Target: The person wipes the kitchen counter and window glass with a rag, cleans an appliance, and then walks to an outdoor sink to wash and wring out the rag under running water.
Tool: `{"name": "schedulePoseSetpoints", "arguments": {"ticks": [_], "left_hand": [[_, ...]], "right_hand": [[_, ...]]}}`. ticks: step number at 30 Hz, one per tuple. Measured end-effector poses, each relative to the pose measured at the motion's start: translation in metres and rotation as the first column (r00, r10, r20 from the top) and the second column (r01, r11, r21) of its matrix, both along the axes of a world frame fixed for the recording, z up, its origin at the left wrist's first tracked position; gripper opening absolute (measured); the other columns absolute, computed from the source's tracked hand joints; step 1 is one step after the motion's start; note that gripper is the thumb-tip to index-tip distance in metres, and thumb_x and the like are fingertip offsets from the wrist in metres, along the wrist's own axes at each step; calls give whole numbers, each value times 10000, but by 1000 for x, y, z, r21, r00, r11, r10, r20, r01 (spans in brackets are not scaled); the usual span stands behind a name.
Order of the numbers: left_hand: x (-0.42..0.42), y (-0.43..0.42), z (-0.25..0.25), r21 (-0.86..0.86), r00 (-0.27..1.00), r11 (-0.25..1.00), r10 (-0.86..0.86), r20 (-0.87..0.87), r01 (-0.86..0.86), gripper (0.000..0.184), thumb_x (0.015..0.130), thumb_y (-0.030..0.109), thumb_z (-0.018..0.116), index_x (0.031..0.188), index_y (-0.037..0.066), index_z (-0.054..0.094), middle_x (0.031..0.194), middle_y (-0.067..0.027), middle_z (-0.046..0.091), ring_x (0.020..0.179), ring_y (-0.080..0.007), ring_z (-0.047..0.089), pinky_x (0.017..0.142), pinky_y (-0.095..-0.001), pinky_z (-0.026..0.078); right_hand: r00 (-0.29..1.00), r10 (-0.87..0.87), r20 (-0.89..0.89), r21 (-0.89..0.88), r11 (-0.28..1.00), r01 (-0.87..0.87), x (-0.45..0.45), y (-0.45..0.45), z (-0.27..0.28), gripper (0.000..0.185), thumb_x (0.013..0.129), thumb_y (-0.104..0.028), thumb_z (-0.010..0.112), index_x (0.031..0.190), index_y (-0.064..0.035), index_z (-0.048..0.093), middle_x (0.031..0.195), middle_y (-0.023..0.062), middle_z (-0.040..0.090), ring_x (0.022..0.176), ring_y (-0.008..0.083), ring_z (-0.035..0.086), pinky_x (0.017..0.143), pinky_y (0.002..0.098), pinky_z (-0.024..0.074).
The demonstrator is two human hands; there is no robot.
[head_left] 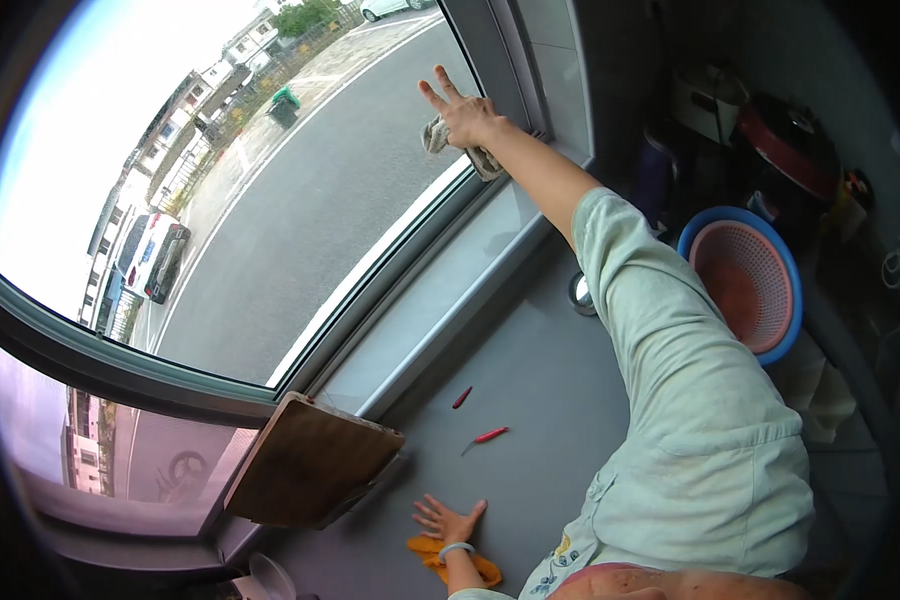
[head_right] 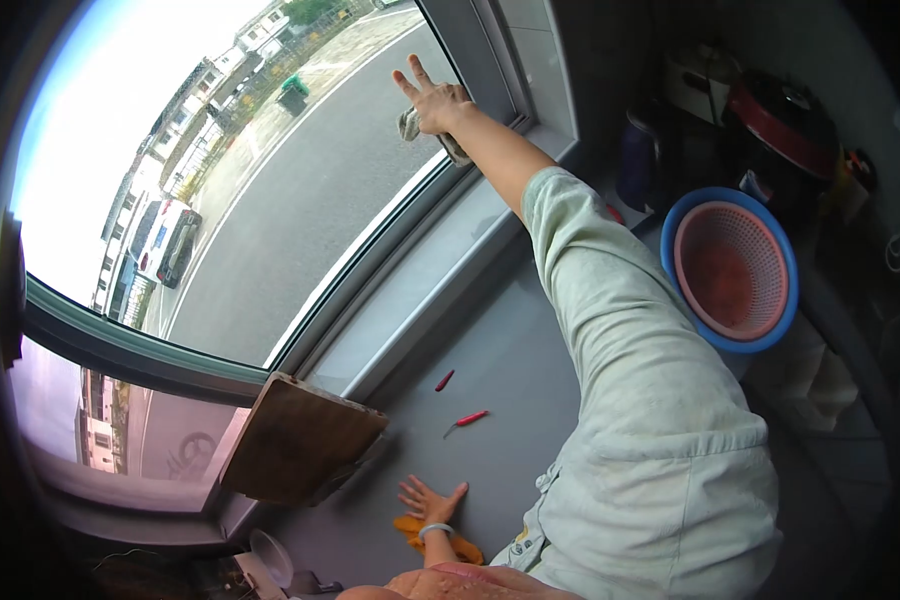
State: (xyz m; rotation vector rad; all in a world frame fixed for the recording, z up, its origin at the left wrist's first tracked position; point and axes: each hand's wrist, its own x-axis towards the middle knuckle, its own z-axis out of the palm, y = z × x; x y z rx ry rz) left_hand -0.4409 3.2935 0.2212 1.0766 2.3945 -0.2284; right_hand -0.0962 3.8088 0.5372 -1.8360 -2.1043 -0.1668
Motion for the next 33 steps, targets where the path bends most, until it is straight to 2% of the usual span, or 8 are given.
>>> {"name": "schedulePoseSetpoints", "arguments": {"ticks": [8,12,16,17,18,23,28,33], "left_hand": [[0,-2,3,22,999,1000,-1,39,0,1325,533,670,715,1430,126,-94,1473,-169,-189,1335,-374,-228,1045,-578,-90],[4,0,10,22,999,1000,13,49,-14,1325,533,672,714,1430,129,-97,1474,-162,-189,1335,-370,-231,1048,-571,-94],[2,0,9,9,998,1000,16,63,-17,1348,511,683,715,1431,129,-100,1469,-156,-215,1329,-364,-252,1042,-574,-104],[2,-1,8,12,999,1000,8,46,-8,1337,522,680,712,1430,134,-104,1471,-155,-206,1333,-366,-240,1045,-574,-98],[3,0,9,17,1000,1000,-1,30,1,1326,534,677,708,1429,139,-108,1474,-155,-196,1337,-368,-229,1048,-574,-92],[4,0,12,33,998,999,2,57,-4,1337,513,676,719,1434,127,-78,1473,-161,-195,1333,-368,-240,1040,-581,-101],[2,-3,10,55,998,998,-5,56,2,1320,527,669,716,1434,125,-74,1474,-177,-180,1333,-375,-234,1034,-594,-98],[1,-4,10,87,997,996,-29,75,22,1314,539,671,709,1433,121,-81,1471,-182,-185,1329,-388,-234,1027,-606,-96]], "right_hand": [[998,-40,49,14,999,39,9,11,-6,956,715,-82,496,1431,-329,-88,1491,106,-153,1063,282,577,694,312,535],[999,-32,1,16,999,32,8,14,-8,1057,622,-50,532,1428,-331,-92,1497,76,-135,1169,310,499,886,401,487],[996,89,23,157,983,-91,30,26,-11,999,623,-96,565,1447,-300,36,1511,79,-4,1246,320,409,1001,391,399],[979,199,-35,391,905,-170,41,30,-20,837,663,-122,611,1416,-164,249,1431,137,305,1167,284,498,967,340,412],[980,198,-29,382,908,-172,49,9,-11,837,663,-122,611,1416,-164,249,1431,137,305,1167,284,498,967,340,412],[661,95,-745,70,995,-64,97,-72,16,779,623,-86,664,1337,-40,357,1187,216,541,1009,209,585,873,328,474],[392,262,-882,246,965,-92,169,-132,-33,467,700,-93,693,1121,6,516,961,67,611,897,133,579,813,259,450],[130,64,-989,39,981,-191,191,-280,-58,410,713,-35,659,1097,4,522,950,77,615,821,142,608,733,255,486]]}}
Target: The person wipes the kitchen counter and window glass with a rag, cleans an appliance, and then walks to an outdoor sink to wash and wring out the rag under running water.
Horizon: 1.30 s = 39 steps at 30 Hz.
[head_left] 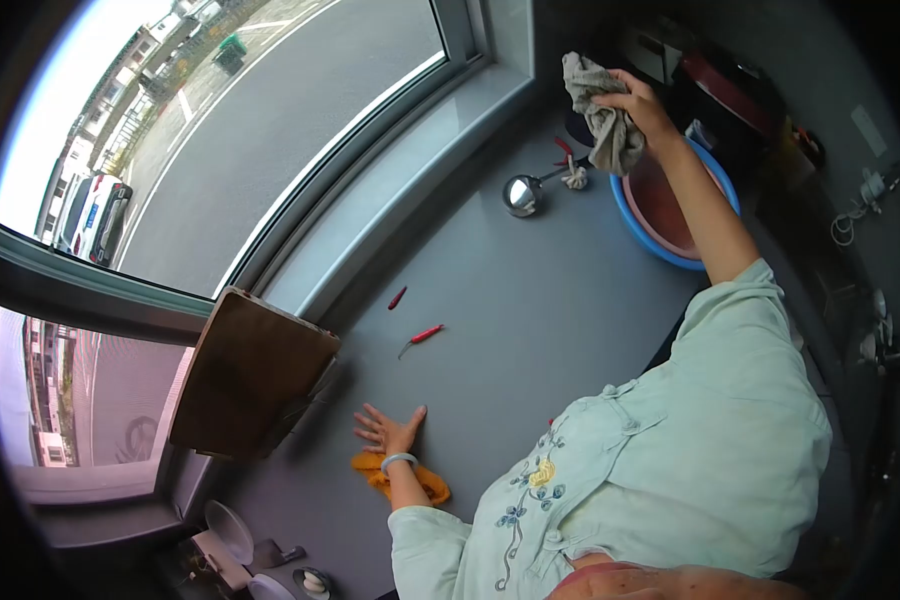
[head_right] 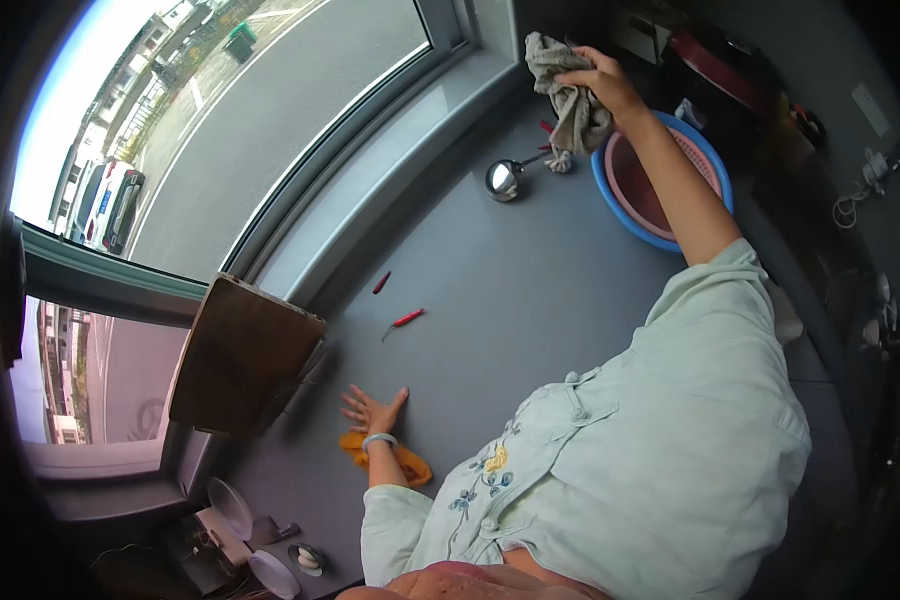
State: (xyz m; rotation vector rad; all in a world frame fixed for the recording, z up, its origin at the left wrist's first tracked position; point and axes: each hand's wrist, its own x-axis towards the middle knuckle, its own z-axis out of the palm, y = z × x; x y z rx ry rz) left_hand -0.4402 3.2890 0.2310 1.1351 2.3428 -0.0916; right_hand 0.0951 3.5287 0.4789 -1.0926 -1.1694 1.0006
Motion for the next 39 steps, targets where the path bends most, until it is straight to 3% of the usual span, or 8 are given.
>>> {"name": "schedulePoseSetpoints", "arguments": {"ticks": [8,14,20,22,24,27,34,39], "left_hand": [[3,-4,3,27,999,999,-20,-37,21,1303,539,716,672,1439,128,-65,1478,-189,-154,1335,-427,-179,1026,-630,-40],[1,-9,-5,75,998,997,-12,-59,16,1286,540,709,677,1444,129,-31,1486,-186,-121,1341,-417,-172,1024,-634,-34],[-4,-11,-8,163,996,986,-11,-83,25,1094,639,626,658,1441,132,103,1500,-166,-39,1355,-415,-114,1046,-606,-10],[6,-16,-5,189,994,981,-21,-109,41,994,685,585,646,1434,131,176,1503,-164,-1,1360,-414,-88,1060,-585,4],[21,-25,-3,280,918,920,-166,-361,276,731,762,471,618,1354,115,380,1490,-167,109,1364,-411,-7,1082,-540,54],[47,-44,-4,379,887,831,-261,-380,407,563,791,385,605,1264,101,494,1466,-169,191,1361,-403,43,1081,-529,98],[116,-124,-7,644,802,488,-450,-392,589,389,793,171,610,1148,27,545,1344,-186,398,1289,-400,264,1030,-489,267],[192,-161,-11,751,741,325,-597,-308,575,302,786,97,601,1079,23,574,1237,-180,489,1191,-374,400,997,-472,325]], "right_hand": [[989,147,-11,-441,887,-137,-2,-244,-77,467,661,45,642,1107,-22,522,977,46,598,893,120,581,795,255,470],[955,3,295,-676,707,207,27,-410,-213,495,619,-70,703,1089,-35,550,956,61,609,906,154,570,799,290,451],[814,61,578,-751,429,501,50,-541,-277,578,565,-120,724,1117,-38,574,1058,171,596,994,279,579,850,336,461],[735,151,661,-666,570,481,53,-546,-277,614,563,-130,725,1151,-63,563,1126,187,557,1068,313,533,913,351,429],[779,168,604,-668,640,380,54,-534,-273,603,578,-144,717,1153,-66,553,1129,179,545,1085,315,514,919,356,414],[746,231,625,-555,804,216,51,-498,-261,558,594,-148,703,1126,-59,558,1075,168,557,1043,313,535,883,357,431],[682,230,694,-410,905,111,72,-482,-265,517,618,-179,659,1117,-85,565,1055,153,549,1018,319,543,872,363,445],[690,255,677,-543,806,236,117,-548,-311,523,639,-168,674,1147,-118,561,1089,131,536,1030,314,538,863,372,451]]}}
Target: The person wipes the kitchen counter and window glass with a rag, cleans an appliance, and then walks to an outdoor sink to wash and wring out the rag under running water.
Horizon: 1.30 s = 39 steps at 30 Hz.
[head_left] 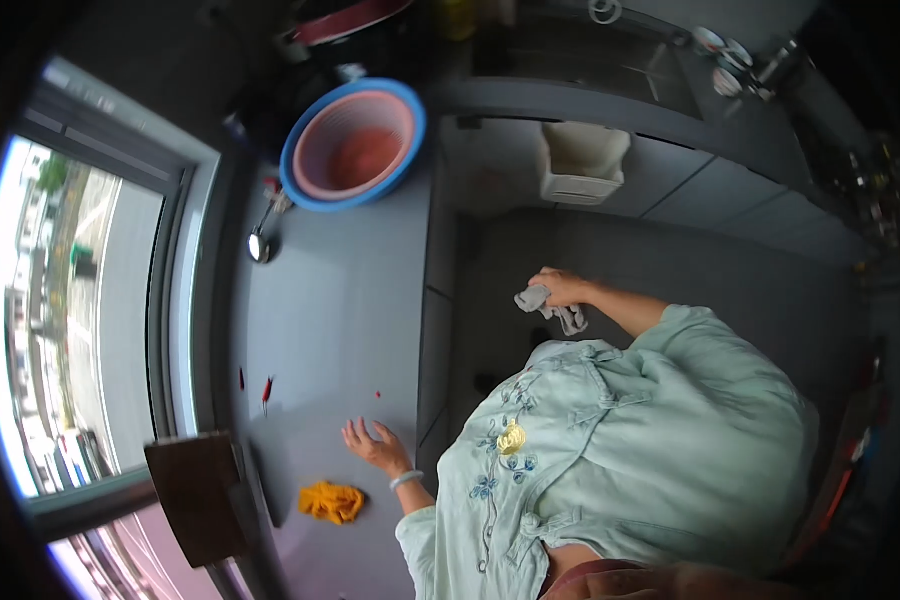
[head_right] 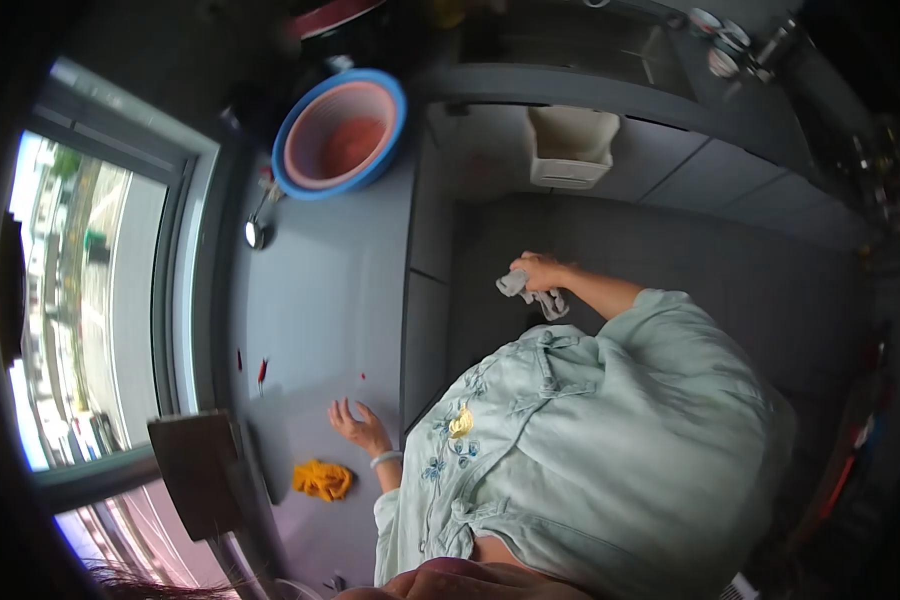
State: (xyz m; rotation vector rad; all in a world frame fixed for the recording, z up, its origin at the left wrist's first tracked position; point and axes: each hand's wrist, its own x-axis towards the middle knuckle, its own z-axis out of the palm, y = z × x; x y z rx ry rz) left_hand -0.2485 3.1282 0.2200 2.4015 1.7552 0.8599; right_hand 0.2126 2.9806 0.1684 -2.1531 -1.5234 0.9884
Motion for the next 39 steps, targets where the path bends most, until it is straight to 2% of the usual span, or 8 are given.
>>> {"name": "schedulePoseSetpoints", "arguments": {"ticks": [5,7,12,20,22,28,32,39], "left_hand": [[105,-18,0,-33,921,927,-365,136,373,207,787,66,589,990,35,607,1050,-145,595,999,-325,556,907,-422,415],[145,-22,-4,-368,865,797,-359,350,479,191,789,67,590,975,33,615,909,-135,639,871,-295,617,808,-377,470],[213,-16,-41,-428,713,584,-649,265,690,196,782,82,600,967,23,625,862,-158,659,808,-298,651,708,-359,505],[235,25,-128,-838,464,212,-884,55,503,358,765,341,614,1001,73,639,920,-142,666,851,-298,649,741,-387,517],[228,50,-194,-872,302,154,-953,-8,464,340,754,355,627,978,101,649,942,-125,664,896,-308,636,757,-391,513],[282,57,-189,-912,76,233,-972,-220,338,398,777,416,512,987,110,656,1038,-151,635,998,-341,585,862,-425,459],[334,48,-179,-908,-79,169,-974,-214,383,418,775,426,471,984,119,664,1065,-136,629,1029,-336,567,894,-415,437],[446,-8,-176,-853,-144,76,-974,-175,517,400,783,416,492,985,116,661,1041,-127,638,992,-335,584,865,-417,454]], "right_hand": [[981,-168,98,-276,942,189,62,-106,-48,515,667,-183,676,1166,-148,557,1141,127,525,1044,310,536,856,377,454],[958,-253,137,-382,879,287,80,-154,-55,517,680,-189,679,1180,-158,553,1162,124,519,1052,303,536,857,376,455],[692,-716,94,-479,577,661,101,-264,-42,555,705,-180,684,1233,-140,518,1187,120,531,1086,264,535,899,371,446],[394,-919,-25,-511,350,785,14,-356,-13,505,685,-163,648,1177,-98,556,1012,129,625,966,300,596,816,402,480],[707,-697,124,-421,608,673,-24,-382,-71,504,684,-175,632,1172,-77,552,960,134,636,943,308,602,802,397,486],[240,-967,-82,-747,219,627,-134,-405,-50,603,731,-313,653,1262,-91,472,1276,116,473,1035,287,563,838,403,495],[230,-973,-33,-686,190,703,-172,-413,-28,578,761,-329,644,1259,-93,474,1280,111,465,1054,280,546,836,412,488],[-154,-980,-124,-650,-37,759,-152,-437,-36,545,770,-336,630,1240,-93,501,1213,130,528,1089,289,528,839,418,477]]}}
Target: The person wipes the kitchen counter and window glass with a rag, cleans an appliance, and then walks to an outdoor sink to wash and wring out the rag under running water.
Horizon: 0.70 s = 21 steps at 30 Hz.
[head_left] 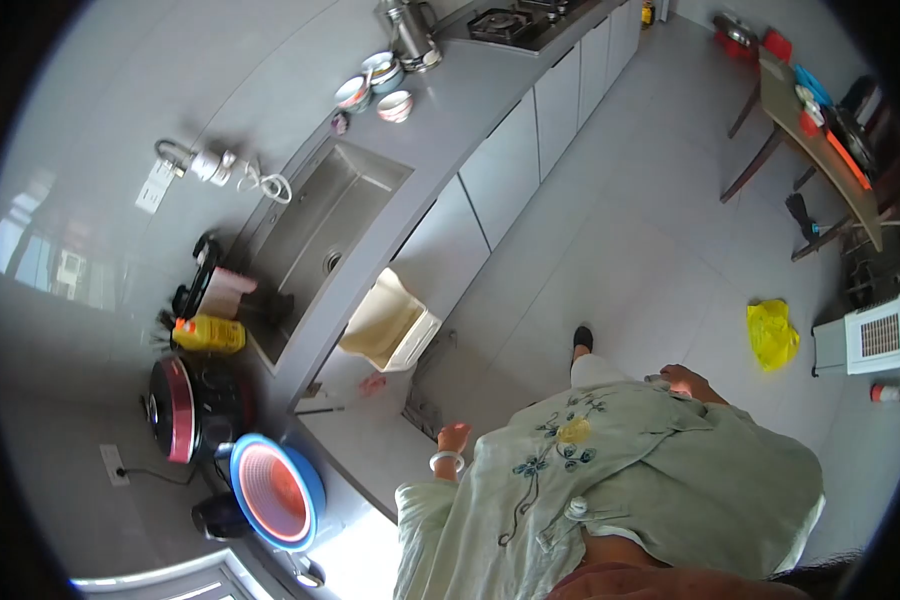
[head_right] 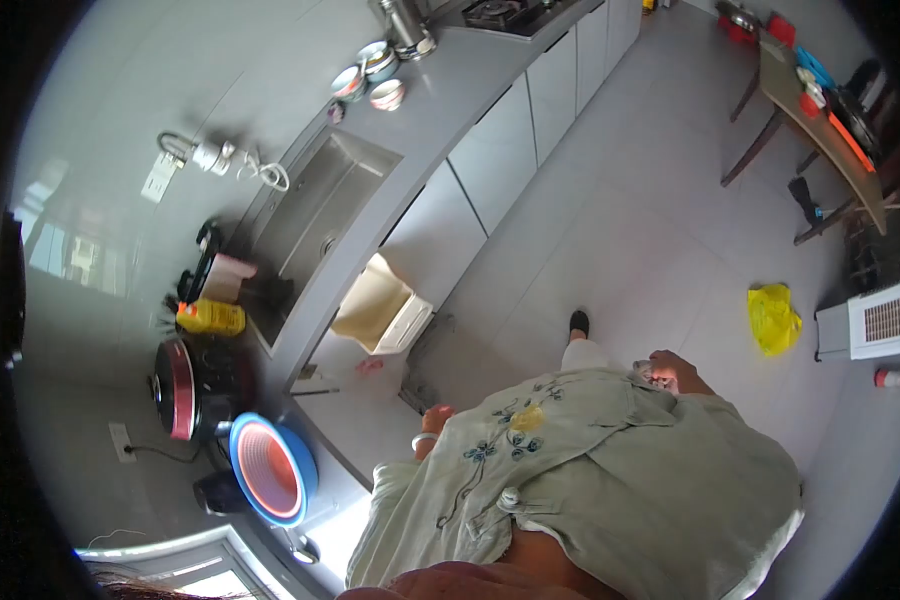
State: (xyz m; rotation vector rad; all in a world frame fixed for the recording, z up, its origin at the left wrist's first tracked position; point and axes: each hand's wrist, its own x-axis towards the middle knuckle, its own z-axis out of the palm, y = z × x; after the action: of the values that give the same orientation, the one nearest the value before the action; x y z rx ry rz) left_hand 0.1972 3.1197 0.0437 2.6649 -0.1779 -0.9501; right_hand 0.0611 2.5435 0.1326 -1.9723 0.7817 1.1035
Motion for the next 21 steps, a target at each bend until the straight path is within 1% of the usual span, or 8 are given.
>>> {"name": "schedulePoseSetpoints", "arguments": {"ticks": [2,5,7,8,11,13,14,21], "left_hand": [[24,-25,12,-39,998,998,46,43,-44,385,786,405,501,981,114,663,1029,-127,642,987,-336,587,858,-418,459],[63,-69,23,81,995,993,-91,43,87,367,790,396,516,978,119,665,1020,-125,645,993,-333,585,857,-420,462],[79,-98,34,-45,977,979,195,-82,-199,376,787,407,526,967,107,662,999,-128,650,977,-330,593,851,-422,466],[87,-131,67,-21,972,972,233,-20,-233,389,786,409,527,974,93,654,972,-133,655,955,-331,601,848,-420,469],[130,-168,47,-19,999,999,-31,9,31,389,780,405,552,977,86,653,952,-130,660,937,-326,608,836,-408,476],[161,-200,44,-110,999,993,37,-31,-40,387,779,401,568,982,84,654,955,-130,661,934,-319,612,828,-401,479],[173,-214,43,-197,990,971,119,-80,-133,386,778,398,584,988,81,654,958,-129,661,932,-313,616,820,-394,482],[273,-319,46,-178,999,983,-30,26,34,396,779,389,611,990,55,650,938,-150,663,916,-291,629,791,-382,491]], "right_hand": [[1000,-23,-5,5,1000,23,21,-16,-5,548,765,-337,635,1238,-95,505,1202,133,538,1085,291,532,833,421,481],[1000,5,-11,42,999,-5,66,-54,-30,551,748,-268,653,1247,-92,497,1214,139,528,1048,285,557,805,402,513],[997,54,49,-1,999,-54,98,-81,-33,569,723,-186,669,1254,-87,487,1208,143,528,1004,280,581,766,369,548],[979,87,187,-96,993,-70,108,-96,-43,556,657,-94,626,1205,-81,531,966,150,642,844,250,642,718,351,540],[978,133,162,-46,991,-127,161,-152,-40,622,631,-42,659,1232,-75,503,1173,154,541,966,281,597,699,361,566],[977,1,214,-103,994,21,187,-181,-28,637,597,3,627,1219,-75,514,1163,160,537,980,298,587,739,373,544],[950,55,306,-187,982,4,193,-195,-34,646,585,9,623,1217,-80,518,1153,160,525,1007,317,564,806,377,507],[896,-147,419,-91,975,202,227,-243,-22,605,616,-44,632,1209,-87,524,1183,165,483,1061,325,523,881,358,457]]}}
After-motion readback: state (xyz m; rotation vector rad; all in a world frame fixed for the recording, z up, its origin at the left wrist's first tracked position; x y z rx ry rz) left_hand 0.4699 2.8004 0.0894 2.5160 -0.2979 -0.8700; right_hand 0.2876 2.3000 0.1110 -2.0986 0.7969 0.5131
